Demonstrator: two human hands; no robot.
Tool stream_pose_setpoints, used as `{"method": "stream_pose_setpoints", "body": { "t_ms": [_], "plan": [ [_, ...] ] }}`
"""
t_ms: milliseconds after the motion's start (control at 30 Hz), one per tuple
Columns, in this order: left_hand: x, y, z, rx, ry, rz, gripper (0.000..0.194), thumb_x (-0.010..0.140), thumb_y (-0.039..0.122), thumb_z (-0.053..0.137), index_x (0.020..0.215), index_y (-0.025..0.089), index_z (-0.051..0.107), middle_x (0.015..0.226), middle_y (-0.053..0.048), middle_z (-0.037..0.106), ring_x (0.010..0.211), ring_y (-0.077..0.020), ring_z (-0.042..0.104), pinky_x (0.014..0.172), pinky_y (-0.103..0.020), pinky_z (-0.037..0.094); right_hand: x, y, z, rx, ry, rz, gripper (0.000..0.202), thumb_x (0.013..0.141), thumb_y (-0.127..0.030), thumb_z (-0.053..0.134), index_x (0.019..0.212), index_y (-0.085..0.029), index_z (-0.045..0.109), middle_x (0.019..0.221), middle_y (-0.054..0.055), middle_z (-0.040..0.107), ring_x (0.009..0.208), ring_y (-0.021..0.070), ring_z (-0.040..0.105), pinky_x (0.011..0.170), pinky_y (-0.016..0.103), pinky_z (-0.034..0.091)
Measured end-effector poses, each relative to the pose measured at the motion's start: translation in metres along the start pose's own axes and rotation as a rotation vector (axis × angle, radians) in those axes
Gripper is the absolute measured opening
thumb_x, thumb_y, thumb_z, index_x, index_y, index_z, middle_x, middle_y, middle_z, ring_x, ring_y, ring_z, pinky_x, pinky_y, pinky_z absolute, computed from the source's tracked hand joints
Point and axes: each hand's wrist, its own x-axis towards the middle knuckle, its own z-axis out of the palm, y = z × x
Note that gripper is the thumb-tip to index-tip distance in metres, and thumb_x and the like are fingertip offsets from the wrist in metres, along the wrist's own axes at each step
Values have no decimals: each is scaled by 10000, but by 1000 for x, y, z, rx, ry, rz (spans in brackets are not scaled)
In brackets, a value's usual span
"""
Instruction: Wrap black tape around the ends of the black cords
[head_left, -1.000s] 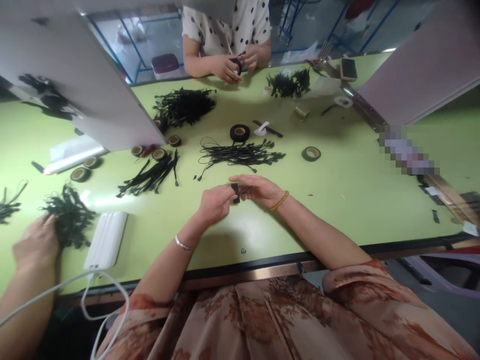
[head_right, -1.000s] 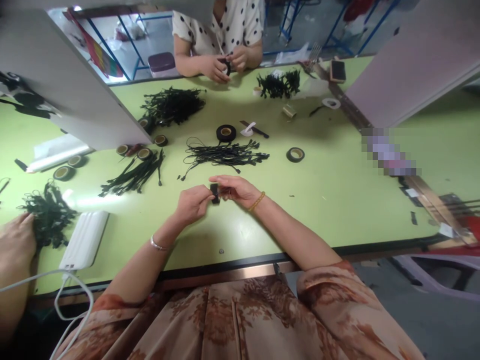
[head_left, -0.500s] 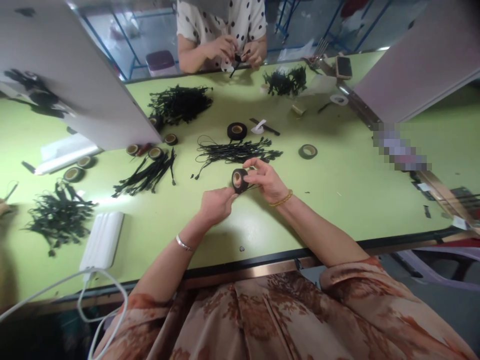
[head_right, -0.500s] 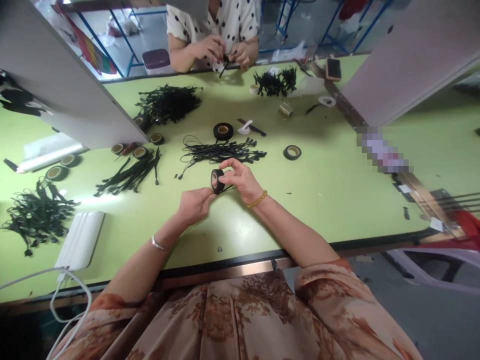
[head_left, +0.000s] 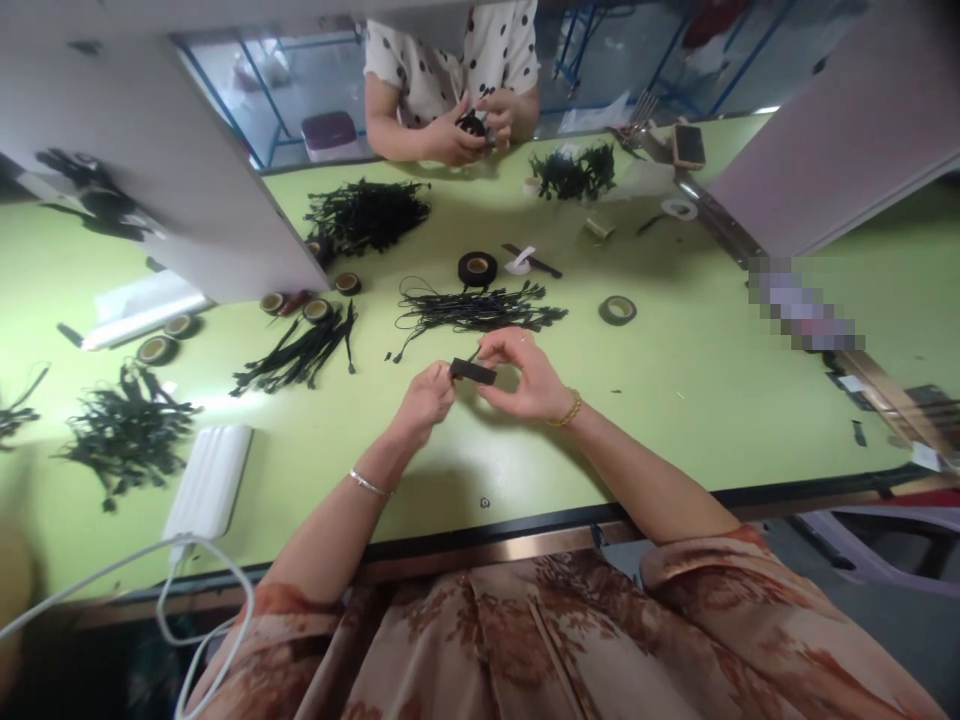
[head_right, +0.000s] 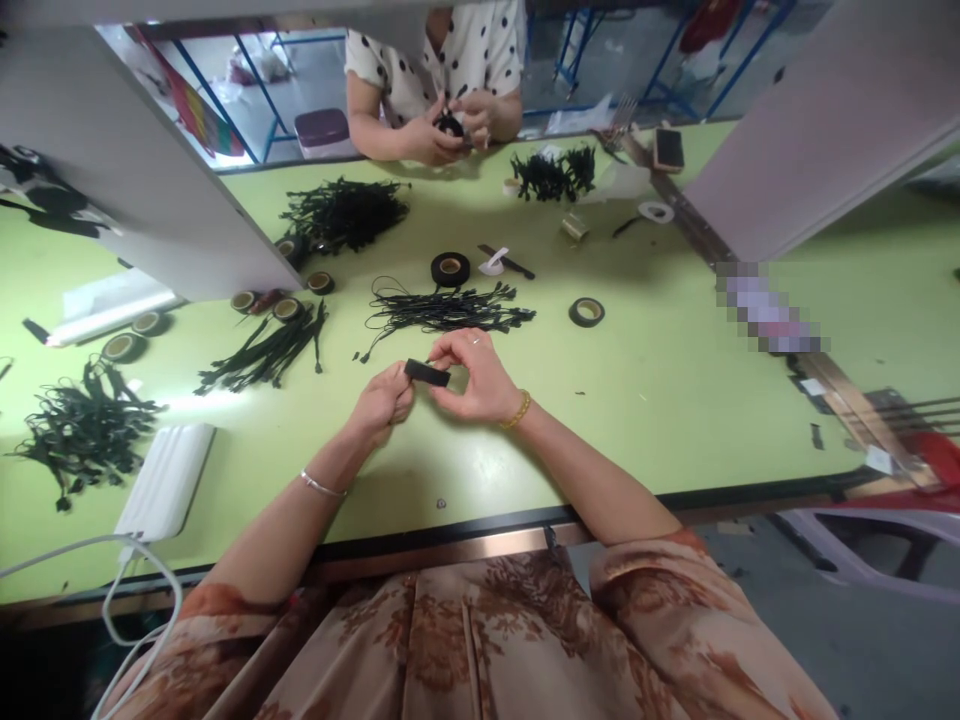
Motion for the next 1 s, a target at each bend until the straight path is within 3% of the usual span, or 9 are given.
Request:
{"method": "stream_pose_setpoints", "body": {
  "t_ms": [133,400,600,733,867,1000],
  "plan": [
    [0,5,-4,-136,-158,-17,427,798,576,665,821,219,432,457,131,295,365,-41,151,373,-178,113,-1,3,2,-122,-13,-57,205,680,-240,648,872,-223,578,770,11,653,787,211,556,808,396,382],
    [5,2,-11,341,-17,211,353,785,497,680,799,147,633,665,20,587,617,-87,485,606,-219,379,-1,9,4,-193,-84,-85,198,693,-309,675,794,-214,534,720,8,619,693,179,485,722,346,359],
    [3,9,-18,339,-154,98,323,762,444,687,838,133,643,652,-17,646,599,-113,543,621,-252,419,-1,13,4,-170,-137,-74,267,723,-414,691,754,-214,516,696,4,615,698,176,507,749,351,355],
    [-2,11,-15,581,-45,160,195,836,354,590,852,162,625,725,-27,690,675,-137,602,669,-260,443,-3,15,6,-210,-142,-23,452,671,-579,726,851,-213,533,724,10,649,767,210,543,822,393,347],
    [-9,15,-9,914,74,258,157,907,290,460,901,202,590,771,-11,714,666,-152,595,670,-274,424,-4,16,11,-210,-151,58,408,709,-487,726,938,-207,539,729,23,675,778,229,570,816,406,375],
    [-10,13,-6,891,24,316,183,949,303,391,956,207,547,793,-14,695,696,-155,610,688,-272,438,-5,13,12,16,-95,241,320,740,-392,698,926,-210,512,819,43,691,734,202,607,693,347,433]
  ]
}}
